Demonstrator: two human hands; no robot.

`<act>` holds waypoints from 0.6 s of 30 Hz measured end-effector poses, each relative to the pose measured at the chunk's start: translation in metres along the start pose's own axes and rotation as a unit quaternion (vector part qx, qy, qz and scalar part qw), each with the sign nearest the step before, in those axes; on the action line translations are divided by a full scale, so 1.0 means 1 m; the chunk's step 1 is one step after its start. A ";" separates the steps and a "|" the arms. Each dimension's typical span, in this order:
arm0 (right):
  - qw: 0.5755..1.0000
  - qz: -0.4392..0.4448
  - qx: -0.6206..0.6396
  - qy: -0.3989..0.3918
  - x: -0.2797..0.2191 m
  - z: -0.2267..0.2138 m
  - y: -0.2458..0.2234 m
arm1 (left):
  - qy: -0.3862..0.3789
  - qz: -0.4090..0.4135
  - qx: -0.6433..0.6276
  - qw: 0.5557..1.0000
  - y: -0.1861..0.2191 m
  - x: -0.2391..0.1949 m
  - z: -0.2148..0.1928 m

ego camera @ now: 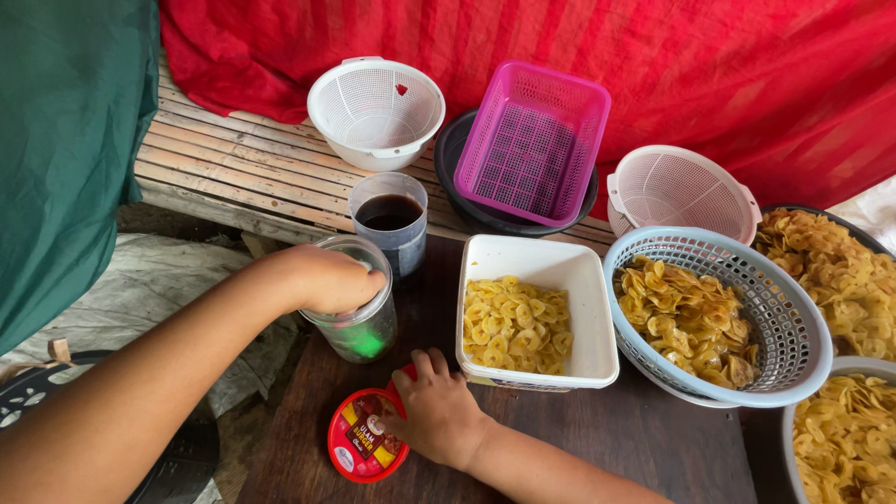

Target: The person transfers fried banana chips from a large bowl into a white plastic container. They then open a jar of dark liquid, scoop some with a green spoon, and pour it over the chips. The person shakes the container to mix the contents and then pours the coated chips into a blue colander.

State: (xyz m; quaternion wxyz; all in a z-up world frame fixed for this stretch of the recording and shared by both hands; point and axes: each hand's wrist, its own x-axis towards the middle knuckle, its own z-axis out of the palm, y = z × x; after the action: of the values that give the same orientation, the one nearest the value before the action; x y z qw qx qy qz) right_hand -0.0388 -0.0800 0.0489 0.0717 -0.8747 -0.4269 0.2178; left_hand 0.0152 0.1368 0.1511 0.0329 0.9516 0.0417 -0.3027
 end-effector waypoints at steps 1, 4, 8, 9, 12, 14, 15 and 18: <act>0.999 0.019 -0.005 -0.026 -0.002 0.000 -0.002 | 0.003 0.010 -0.008 1.000 0.000 -0.003 0.000; 0.998 0.018 0.002 -0.062 -0.005 -0.002 -0.005 | 0.013 0.029 -0.028 0.999 -0.001 -0.012 -0.003; 0.998 -0.005 0.016 -0.066 -0.001 0.002 -0.007 | -0.010 0.026 0.033 0.999 0.005 -0.026 -0.007; 0.998 -0.008 0.017 -0.065 0.000 0.004 -0.009 | -0.021 0.024 0.069 0.997 0.007 -0.030 -0.007; 0.998 -0.020 0.032 -0.052 0.007 0.009 -0.011 | -0.013 0.027 0.125 0.992 0.014 -0.035 -0.003; 0.997 -0.028 0.069 -0.035 0.009 0.013 -0.012 | 0.005 0.023 0.116 0.993 0.016 -0.035 0.002; 0.995 -0.042 0.087 -0.020 0.011 0.015 -0.012 | 0.013 0.021 0.112 0.993 0.016 -0.035 0.005; 0.990 -0.070 0.123 0.013 0.017 0.017 -0.013 | 0.020 0.023 0.138 0.990 0.013 -0.031 0.011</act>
State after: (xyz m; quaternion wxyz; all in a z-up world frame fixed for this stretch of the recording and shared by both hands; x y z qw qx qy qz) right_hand -0.0465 -0.0592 0.0325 0.1998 -0.8299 -0.4561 0.2514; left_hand -0.0150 0.1205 0.1603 -0.0929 0.9535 -0.0222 -0.2860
